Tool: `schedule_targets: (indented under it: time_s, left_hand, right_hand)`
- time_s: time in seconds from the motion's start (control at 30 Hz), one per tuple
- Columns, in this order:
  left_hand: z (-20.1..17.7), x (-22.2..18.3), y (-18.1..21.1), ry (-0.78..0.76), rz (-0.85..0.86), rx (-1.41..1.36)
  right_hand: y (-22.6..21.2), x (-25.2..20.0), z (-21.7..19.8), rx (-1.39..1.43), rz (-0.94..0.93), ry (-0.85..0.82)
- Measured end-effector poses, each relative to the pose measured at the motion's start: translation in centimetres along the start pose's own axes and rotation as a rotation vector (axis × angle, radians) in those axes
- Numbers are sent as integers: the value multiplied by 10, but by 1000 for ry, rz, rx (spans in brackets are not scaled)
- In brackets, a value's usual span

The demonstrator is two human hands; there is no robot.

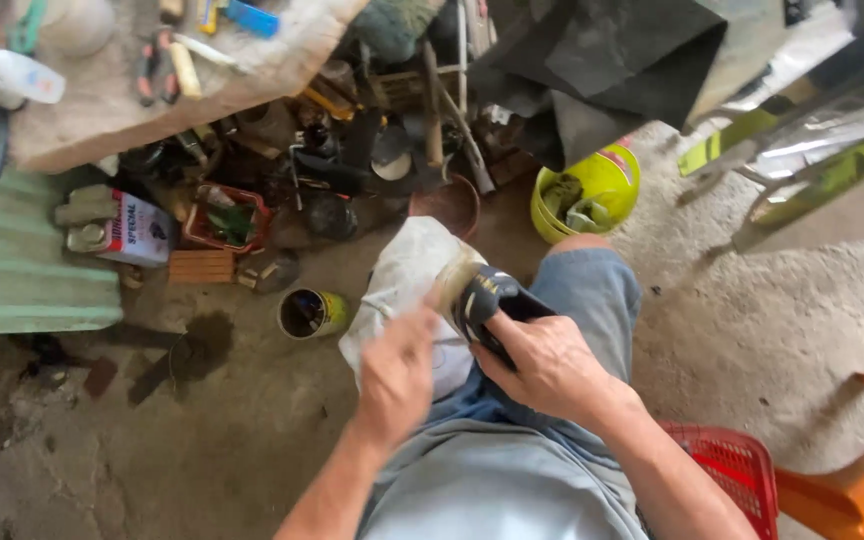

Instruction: Polishing a black athletic shoe with a brush, singeing loose threads with a lighter, and lacing it up.

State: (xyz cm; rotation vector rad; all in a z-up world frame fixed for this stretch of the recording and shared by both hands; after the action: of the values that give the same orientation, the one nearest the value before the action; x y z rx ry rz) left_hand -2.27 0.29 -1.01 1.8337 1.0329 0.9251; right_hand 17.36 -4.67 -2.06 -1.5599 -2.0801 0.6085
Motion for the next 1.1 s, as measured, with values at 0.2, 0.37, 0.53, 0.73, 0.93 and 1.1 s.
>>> schedule_targets:
  time_s: [0.2, 0.37, 0.53, 0.73, 0.93, 1.1]
  left_hand:
    - [-21, -13, -10, 68, -217, 71]
    - [-30, -41, -20, 128, -52, 131]
    - [-43, -47, -53, 136, -153, 151]
    - [-87, -54, -64, -44, -221, -2]
    - [-92, -48, -63, -8, -139, 11]
    - [-126, -94, -79, -51, -179, -113]
  right_hand:
    - [-6, 17, 1, -308, -204, -34]
    - [-10, 31, 24, -520, -321, -57]
    - [-34, 28, 58, -566, -379, -81]
    - [-63, 23, 94, -441, -165, 60]
    - [-59, 44, 83, -380, -259, -36]
    - [-61, 46, 82, -420, -456, -187]
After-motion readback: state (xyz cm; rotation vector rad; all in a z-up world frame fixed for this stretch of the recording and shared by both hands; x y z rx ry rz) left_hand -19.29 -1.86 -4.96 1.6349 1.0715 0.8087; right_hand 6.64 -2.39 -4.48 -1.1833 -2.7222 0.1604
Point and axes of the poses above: each hand's wrist, its own x-axis towards the middle knuckle, its own z-axis out of the palm, y = z × x, the point moved 1 cm from there along x, towards the middle knuckle, and after that the axes turned 2 degrees about -y, right-handed, at the moved point
